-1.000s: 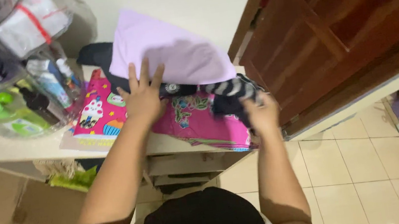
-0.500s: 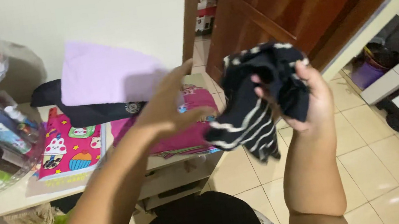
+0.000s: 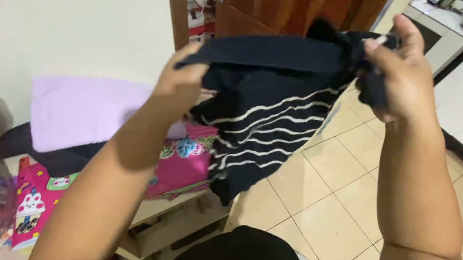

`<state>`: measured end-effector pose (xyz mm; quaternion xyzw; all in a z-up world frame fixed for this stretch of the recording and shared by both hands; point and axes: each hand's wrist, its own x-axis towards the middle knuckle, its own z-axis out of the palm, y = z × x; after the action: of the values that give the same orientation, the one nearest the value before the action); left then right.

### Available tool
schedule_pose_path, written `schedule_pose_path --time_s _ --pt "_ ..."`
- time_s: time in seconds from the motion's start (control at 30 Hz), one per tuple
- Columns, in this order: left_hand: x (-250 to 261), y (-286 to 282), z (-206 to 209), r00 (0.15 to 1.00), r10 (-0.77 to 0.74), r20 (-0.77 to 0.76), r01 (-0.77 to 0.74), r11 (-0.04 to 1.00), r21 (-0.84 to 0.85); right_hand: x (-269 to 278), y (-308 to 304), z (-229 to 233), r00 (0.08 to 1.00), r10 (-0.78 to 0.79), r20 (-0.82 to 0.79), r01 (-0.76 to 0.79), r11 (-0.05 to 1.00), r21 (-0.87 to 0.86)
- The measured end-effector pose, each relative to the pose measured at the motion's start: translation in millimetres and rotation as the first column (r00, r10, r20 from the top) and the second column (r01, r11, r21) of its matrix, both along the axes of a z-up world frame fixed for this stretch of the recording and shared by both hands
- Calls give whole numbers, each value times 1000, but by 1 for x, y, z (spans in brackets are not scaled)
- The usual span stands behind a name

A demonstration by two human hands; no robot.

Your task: Picking up and organizing various clothes and items in a bedroom.

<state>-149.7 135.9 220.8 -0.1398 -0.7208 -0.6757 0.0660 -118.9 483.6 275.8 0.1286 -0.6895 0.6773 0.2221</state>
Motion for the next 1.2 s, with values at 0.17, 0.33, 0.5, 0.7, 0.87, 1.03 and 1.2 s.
schedule_pose_path --time_s 0.17,0.33,0.5,0.7,0.87,1.03,1.2 --pt "-23 -30 10 917 204 343 -298 922 248 -40 110 -22 999 -26 -41 6 906 -423" --pt "-53 -55 -1 993 -18 116 -61 764 642 -59 136 -37 984 -106 -143 7 825 -565" --pt "-71 -17 19 914 -404 20 223 546 807 -51 87 -25 974 -31 -226 37 999 23" --pt "-87 54 46 777 -594 -210 497 373 783 9 -30 30 980 -39 194 -89 789 607" --pt "-51 96 66 795 -557 -241 517 414 749 21 -54 1 986 144 79 -159 708 688" --pt "-32 97 67 933 -244 -266 325 888 326 20 -73 -33 909 -1 -416 285 730 621" --pt "-32 58 68 970 -243 11 228 926 300 -46 4 -76 925 -312 -219 380 714 588"
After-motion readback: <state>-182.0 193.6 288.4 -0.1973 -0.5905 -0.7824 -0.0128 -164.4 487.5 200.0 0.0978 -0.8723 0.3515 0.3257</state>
